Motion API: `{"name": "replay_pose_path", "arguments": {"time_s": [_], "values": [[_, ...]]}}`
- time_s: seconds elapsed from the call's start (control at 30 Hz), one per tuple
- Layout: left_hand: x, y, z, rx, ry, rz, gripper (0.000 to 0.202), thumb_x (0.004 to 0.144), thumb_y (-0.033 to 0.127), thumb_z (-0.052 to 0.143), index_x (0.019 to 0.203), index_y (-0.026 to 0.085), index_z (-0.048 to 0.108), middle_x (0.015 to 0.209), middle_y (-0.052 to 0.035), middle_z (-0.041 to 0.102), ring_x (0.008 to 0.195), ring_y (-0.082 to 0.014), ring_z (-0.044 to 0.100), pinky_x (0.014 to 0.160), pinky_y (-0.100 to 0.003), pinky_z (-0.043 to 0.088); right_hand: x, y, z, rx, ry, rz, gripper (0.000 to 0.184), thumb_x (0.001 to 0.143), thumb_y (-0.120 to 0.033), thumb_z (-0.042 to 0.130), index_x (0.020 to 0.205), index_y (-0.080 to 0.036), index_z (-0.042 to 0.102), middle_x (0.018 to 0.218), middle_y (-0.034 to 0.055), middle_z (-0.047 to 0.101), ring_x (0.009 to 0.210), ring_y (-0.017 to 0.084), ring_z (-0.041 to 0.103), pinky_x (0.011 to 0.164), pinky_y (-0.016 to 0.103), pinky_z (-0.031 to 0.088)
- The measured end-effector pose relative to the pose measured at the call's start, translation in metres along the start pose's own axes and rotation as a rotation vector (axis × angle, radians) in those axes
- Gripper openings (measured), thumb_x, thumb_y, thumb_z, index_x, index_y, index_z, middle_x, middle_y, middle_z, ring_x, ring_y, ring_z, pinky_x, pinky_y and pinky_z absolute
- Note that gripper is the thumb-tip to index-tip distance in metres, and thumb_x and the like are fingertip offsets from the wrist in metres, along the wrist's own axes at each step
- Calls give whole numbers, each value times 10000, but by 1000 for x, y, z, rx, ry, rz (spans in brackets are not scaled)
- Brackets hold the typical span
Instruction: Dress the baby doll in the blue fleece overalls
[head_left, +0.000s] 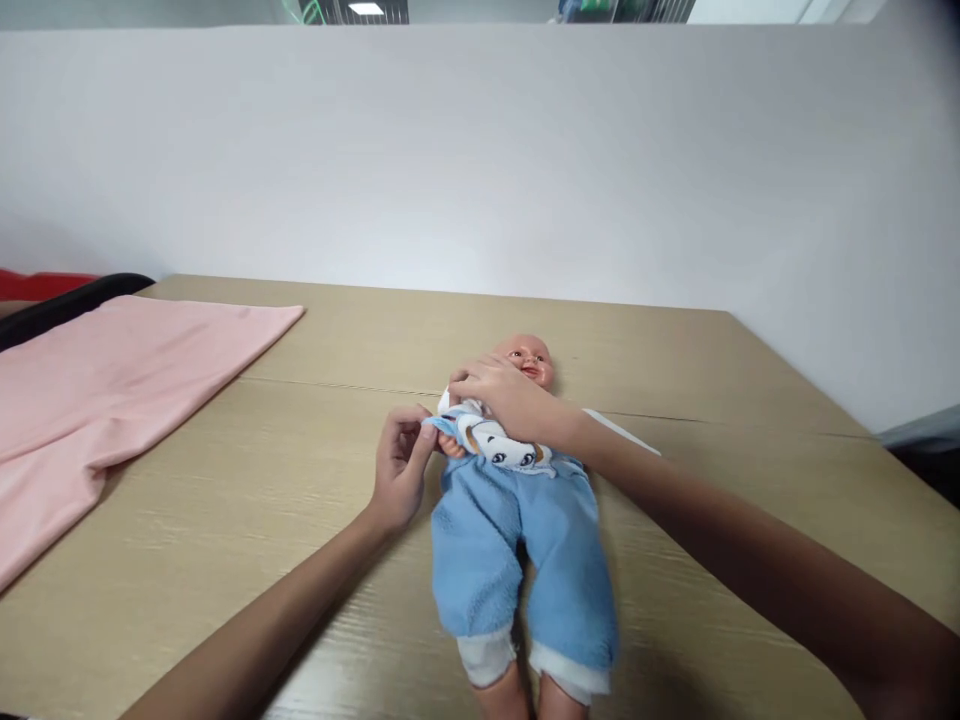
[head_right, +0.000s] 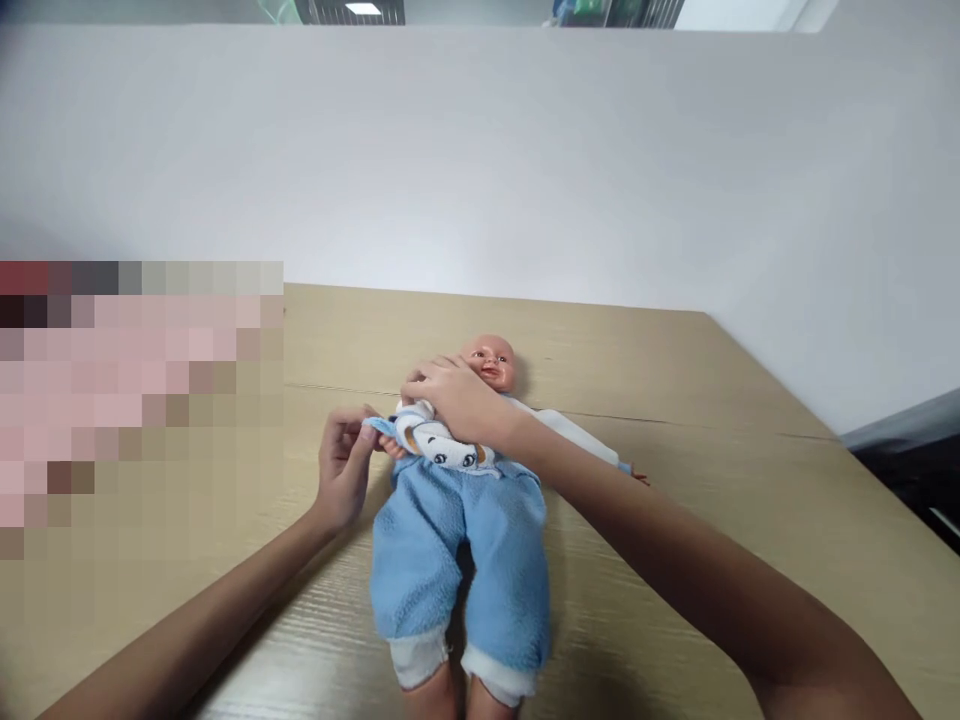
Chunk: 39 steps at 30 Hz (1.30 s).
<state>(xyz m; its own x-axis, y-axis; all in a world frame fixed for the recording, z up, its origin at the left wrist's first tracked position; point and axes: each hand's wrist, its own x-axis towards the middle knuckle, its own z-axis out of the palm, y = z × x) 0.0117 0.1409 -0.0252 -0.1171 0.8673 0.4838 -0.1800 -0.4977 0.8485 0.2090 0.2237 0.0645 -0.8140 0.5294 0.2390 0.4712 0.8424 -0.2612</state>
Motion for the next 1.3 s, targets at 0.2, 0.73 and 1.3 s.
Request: {"name": "replay_pose_path", "arguments": {"time_s": [0.2, 0.73, 1.3], "values": [[17, 7, -2, 50, 28, -159, 317, 964, 541, 809, 964, 235, 724, 952, -7, 695, 925, -159, 636, 857, -251, 516, 8, -3, -2, 121, -97, 0, 369, 941, -10, 557, 1197, -195, 748, 1362, 127, 719, 1266, 276, 641, 1096, 417, 470], [34, -25, -10, -209, -75, -575, 478, 807, 576, 938, 1002, 196, 722, 1002, -12, 741, 915, -136, 661, 808, -206, 537, -14, -26, 26, 255, 167, 656, 129, 1086, -276, 490, 996, -217, 561, 889, 32, 743, 805, 193, 668, 669, 285, 407], [64, -62, 4, -351, -251, -725, 494, 778, 512, 965, 999, 212, 641, 952, 22, 710, 785, -129, 644, 717, -242, 526, -29, -19, 26, 101, 370, 704, 149, 1047, -341, 629, 1103, -212, 675, 947, 86, 810, 826, 259, 736, 701, 321, 393]]}}
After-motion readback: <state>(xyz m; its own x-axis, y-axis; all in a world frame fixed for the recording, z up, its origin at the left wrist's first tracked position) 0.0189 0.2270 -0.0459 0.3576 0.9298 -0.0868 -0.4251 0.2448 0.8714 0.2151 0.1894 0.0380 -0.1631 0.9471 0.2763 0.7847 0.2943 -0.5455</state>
